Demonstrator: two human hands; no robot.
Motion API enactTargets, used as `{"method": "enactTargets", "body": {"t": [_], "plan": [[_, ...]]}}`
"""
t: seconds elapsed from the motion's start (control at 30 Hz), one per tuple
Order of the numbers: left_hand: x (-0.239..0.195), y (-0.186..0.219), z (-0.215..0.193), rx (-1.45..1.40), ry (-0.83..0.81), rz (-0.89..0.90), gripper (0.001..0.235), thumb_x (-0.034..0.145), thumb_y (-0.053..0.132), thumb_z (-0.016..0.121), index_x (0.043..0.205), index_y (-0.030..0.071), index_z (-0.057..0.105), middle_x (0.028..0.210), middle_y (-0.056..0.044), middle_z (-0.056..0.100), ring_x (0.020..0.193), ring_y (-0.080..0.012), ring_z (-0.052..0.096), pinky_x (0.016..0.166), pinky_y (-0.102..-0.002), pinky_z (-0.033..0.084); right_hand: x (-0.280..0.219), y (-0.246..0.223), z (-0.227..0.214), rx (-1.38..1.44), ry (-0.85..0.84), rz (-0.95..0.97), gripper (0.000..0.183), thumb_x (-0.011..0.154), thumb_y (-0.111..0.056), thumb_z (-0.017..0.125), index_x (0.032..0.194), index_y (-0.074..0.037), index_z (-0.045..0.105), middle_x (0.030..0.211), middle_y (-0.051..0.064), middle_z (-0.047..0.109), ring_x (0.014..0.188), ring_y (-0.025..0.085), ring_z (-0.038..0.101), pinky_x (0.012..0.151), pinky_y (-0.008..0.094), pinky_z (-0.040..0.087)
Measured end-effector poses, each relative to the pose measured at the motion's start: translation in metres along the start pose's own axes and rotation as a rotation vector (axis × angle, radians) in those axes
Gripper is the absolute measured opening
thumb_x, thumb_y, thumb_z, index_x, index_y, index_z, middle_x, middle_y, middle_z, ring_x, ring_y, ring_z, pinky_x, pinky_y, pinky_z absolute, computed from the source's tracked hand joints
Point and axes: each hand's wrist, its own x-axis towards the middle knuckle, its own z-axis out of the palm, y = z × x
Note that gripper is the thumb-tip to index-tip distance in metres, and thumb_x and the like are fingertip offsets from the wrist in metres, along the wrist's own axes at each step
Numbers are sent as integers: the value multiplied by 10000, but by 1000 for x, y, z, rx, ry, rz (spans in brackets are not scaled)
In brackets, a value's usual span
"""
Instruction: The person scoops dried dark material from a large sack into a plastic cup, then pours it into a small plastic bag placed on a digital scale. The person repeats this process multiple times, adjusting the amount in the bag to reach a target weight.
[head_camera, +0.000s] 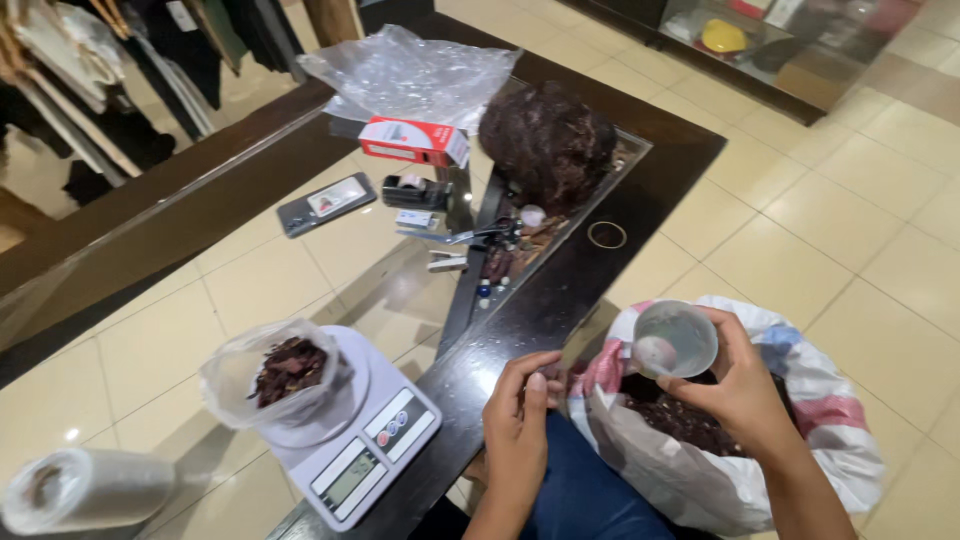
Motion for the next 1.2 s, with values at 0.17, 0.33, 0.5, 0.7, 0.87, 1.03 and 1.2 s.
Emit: {"method": "enactTargets", "body": {"t": [0.17, 0.33, 0.5, 0.7, 0.87, 1.03, 1.2], "plan": [[7, -30, 57, 96, -149, 100, 327, 1030, 289, 482, 1114, 91, 728, 1131, -62, 756, 1109, -205, 706, 955, -326, 513, 10, 27, -48, -157, 29, 188, 842, 617, -26, 886, 1378, -137, 543, 1350, 73, 620, 1229, 217, 611, 1009, 329, 469], [13, -81, 97, 268, -246, 204, 259, 1057, 217, 484, 1183, 65, 651, 1227, -92, 666, 1225, -240, 612, 1047, -366, 443, 34, 77, -92, -264, -80, 280, 843, 623, 41, 893, 1357, -173, 538, 1297, 40, 647, 1105, 198, 665, 922, 313, 507], [22, -126, 118, 497, -286, 175, 205, 996, 173, 576, 1159, 126, 691, 1325, -108, 583, 1269, -303, 536, 1028, -452, 456, 65, 150, -117, -562, -211, 318, 819, 611, -57, 871, 1327, -235, 517, 1307, -6, 666, 1136, 175, 660, 912, 306, 504], [32, -153, 136, 758, -433, 499, 228, 839, 10, 697, 1052, 91, 694, 1286, -174, 597, 1338, -416, 485, 1150, -663, 309, 90, 228, -131, -840, -274, 194, 806, 559, -79, 884, 1268, -210, 524, 1282, 19, 620, 1163, 204, 614, 926, 340, 491], [43, -174, 154, 928, -790, 602, 308, 785, -78, 633, 1051, 51, 721, 1196, -166, 663, 1359, -431, 474, 1164, -762, 189, 100, 270, -131, -1167, -295, 126, 795, 618, -125, 854, 1319, -191, 483, 1222, 109, 592, 1071, 321, 616, 835, 448, 527], [49, -207, 162, 1360, -980, 448, 1121, 666, 542, 832, 1555, 80, 330, 1665, -126, 257, 1565, -459, 36, 1180, -766, 35, 109, 320, -128, -1603, -107, -217, 734, 628, -51, 716, 1315, -167, 487, 1112, 108, 583, 1025, 333, 596, 840, 461, 507], [55, -207, 168, 1526, -1071, 268, 1401, 586, 657, 898, 1616, 79, 143, 1712, -112, 82, 1557, -485, -82, 1182, -755, 30, 127, 343, -120, -1767, -55, -165, 679, 706, -111, 753, 1324, -216, 493, 1128, 55, 595, 1071, 263, 594, 841, 397, 519]]}}
